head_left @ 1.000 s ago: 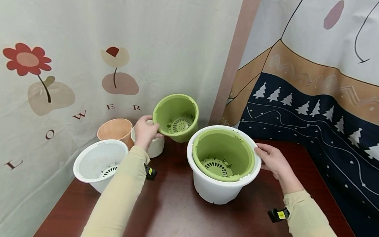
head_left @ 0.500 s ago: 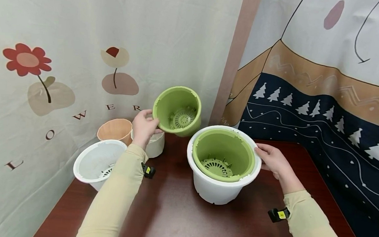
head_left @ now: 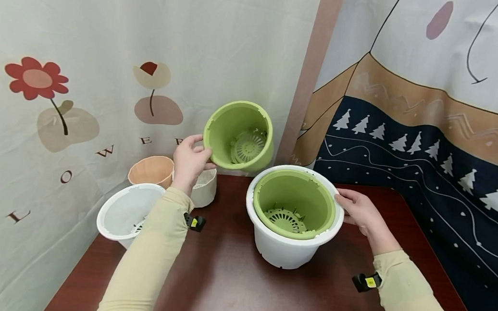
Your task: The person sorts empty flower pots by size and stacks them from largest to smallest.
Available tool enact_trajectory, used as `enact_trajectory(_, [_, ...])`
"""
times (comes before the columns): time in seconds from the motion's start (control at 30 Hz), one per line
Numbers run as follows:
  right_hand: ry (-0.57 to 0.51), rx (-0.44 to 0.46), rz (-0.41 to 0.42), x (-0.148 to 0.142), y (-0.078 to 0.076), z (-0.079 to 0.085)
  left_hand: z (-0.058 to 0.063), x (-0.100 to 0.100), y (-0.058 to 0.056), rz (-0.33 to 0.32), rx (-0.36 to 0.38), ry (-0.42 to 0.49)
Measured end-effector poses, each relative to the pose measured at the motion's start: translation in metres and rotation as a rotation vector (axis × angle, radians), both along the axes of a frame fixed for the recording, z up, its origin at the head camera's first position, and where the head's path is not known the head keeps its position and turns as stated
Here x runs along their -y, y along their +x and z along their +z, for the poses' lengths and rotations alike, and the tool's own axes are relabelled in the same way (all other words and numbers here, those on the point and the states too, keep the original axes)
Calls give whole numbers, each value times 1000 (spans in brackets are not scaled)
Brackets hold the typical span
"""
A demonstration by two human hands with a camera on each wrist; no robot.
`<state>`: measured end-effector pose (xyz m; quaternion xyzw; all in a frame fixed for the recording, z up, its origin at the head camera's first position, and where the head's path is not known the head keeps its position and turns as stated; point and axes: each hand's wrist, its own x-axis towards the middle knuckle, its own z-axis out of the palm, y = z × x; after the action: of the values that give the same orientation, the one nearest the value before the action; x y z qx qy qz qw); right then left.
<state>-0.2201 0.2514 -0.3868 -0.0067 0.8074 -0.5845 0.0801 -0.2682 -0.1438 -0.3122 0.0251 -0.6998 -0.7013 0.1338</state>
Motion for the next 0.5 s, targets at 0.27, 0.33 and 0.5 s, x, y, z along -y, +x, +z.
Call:
enact_trajectory(0.27, [13,-2,0,0,0,0,12,-6,7,-57,-47,-19])
enact_trajectory(0.33, [17,-2,1,0,0,0,16,-8,9,-75,-59,-28])
enact_trajectory(0.5, [17,-5,6,0,0,0,26,-12,14,-123,-80,-45])
